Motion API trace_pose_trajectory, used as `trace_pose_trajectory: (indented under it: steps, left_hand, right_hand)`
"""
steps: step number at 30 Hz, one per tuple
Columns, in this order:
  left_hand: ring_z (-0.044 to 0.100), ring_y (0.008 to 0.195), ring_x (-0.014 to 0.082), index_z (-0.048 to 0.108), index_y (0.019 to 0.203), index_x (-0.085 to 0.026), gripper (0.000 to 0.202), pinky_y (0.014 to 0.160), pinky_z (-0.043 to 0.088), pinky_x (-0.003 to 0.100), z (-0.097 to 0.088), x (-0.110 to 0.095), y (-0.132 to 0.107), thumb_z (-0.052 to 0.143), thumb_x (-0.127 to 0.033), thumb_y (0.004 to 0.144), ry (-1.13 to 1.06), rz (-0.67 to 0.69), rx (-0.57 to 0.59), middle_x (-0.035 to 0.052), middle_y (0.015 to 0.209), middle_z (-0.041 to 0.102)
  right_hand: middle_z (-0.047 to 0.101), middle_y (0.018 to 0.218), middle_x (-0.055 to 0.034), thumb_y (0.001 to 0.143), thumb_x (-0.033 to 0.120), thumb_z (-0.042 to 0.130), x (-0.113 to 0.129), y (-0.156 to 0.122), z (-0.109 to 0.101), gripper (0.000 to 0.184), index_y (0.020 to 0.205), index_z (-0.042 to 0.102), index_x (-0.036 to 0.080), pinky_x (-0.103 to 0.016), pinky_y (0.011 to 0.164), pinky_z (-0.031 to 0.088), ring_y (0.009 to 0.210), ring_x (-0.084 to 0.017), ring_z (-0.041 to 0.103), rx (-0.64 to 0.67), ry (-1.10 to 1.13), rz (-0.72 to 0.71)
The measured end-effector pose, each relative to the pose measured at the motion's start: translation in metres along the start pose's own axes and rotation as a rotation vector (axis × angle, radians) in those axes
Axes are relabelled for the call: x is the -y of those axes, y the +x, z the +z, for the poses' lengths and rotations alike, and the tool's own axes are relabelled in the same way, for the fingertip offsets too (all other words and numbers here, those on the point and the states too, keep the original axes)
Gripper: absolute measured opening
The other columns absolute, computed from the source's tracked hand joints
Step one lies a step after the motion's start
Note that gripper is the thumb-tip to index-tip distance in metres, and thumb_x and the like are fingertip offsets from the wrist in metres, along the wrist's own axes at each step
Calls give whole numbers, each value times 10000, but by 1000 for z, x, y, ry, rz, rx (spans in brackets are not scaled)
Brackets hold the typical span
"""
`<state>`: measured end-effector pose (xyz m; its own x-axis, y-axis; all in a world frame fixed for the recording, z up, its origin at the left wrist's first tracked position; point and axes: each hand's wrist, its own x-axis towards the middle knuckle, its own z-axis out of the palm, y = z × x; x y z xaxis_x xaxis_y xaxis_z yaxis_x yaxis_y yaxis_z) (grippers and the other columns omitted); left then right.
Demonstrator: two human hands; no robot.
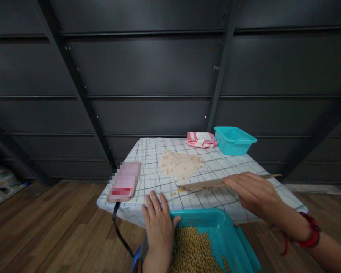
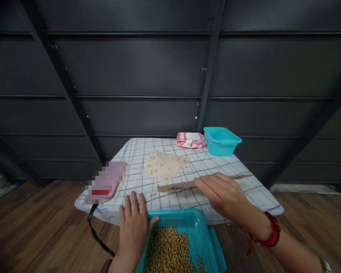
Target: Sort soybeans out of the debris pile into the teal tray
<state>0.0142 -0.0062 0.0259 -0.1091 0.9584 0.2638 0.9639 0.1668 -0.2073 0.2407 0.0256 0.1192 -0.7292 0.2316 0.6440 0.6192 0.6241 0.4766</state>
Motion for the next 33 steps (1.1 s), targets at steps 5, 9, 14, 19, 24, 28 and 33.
trace_pose_trajectory:
  steps: [5, 9, 14, 19, 24, 28, 33]
  left_hand:
    - [330, 1200, 373, 401, 1228, -87, 725, 951, 345, 497, 2, 0, 0, 557, -505, 656, -15, -5, -6, 242, 1309, 357]
    - [330, 1200, 372, 401, 1227, -86, 727, 951, 343, 497, 3, 1, 1, 566, -499, 652, -27, -9, 0, 241, 1308, 359]
    - [337, 1198, 367, 404, 1226, -95, 735, 950, 346, 496, 1, 1, 2, 584, -496, 636, -41, -11, 16, 232, 1308, 366]
    - [338, 1198, 369, 406, 1225, -95, 728, 949, 344, 496, 0, 0, 3, 588, -484, 638, -40, -17, 18, 231, 1311, 364]
    - [335, 1197, 376, 401, 1228, -83, 729, 949, 341, 501, 1, 0, 2, 574, -489, 648, -41, -23, 25, 243, 1309, 360]
    - [328, 1201, 380, 393, 1233, -85, 733, 949, 337, 504, 3, 0, 1, 578, -484, 647, -27, -15, -1, 243, 1313, 358]
    - [323, 1202, 386, 397, 1230, -77, 726, 947, 334, 508, 4, 0, 1, 576, -479, 652, -39, -11, -3, 253, 1312, 352]
  right_hand:
    - [635, 749, -50, 749, -38, 312, 6, 14, 4, 306, 884, 531, 128, -282, 636, 432, 679, -138, 554, 9, -13, -45]
    - [633, 760, -45, 777, -21, 306, 10, 14, 2, 290, 889, 524, 133, -276, 639, 429, 682, -133, 547, 31, 37, -43]
    - [625, 801, -49, 808, 11, 308, 10, 5, -3, 263, 937, 504, 130, -266, 667, 431, 735, -130, 541, 45, 169, -18]
    - [617, 823, -51, 800, 11, 312, 9, 0, -5, 284, 981, 488, 140, -270, 665, 430, 746, -130, 539, 57, 236, 11]
    - [626, 796, -41, 793, 7, 312, 12, 11, -1, 286, 945, 504, 155, -272, 657, 431, 731, -131, 548, 37, 174, 8]
    - [632, 766, -46, 796, 7, 319, 16, 22, 2, 260, 910, 513, 136, -271, 626, 426, 684, -129, 546, 23, 119, -49]
    - [629, 762, -48, 815, 27, 323, 17, 21, 0, 230, 903, 507, 132, -270, 614, 429, 672, -126, 541, 39, 201, -33]
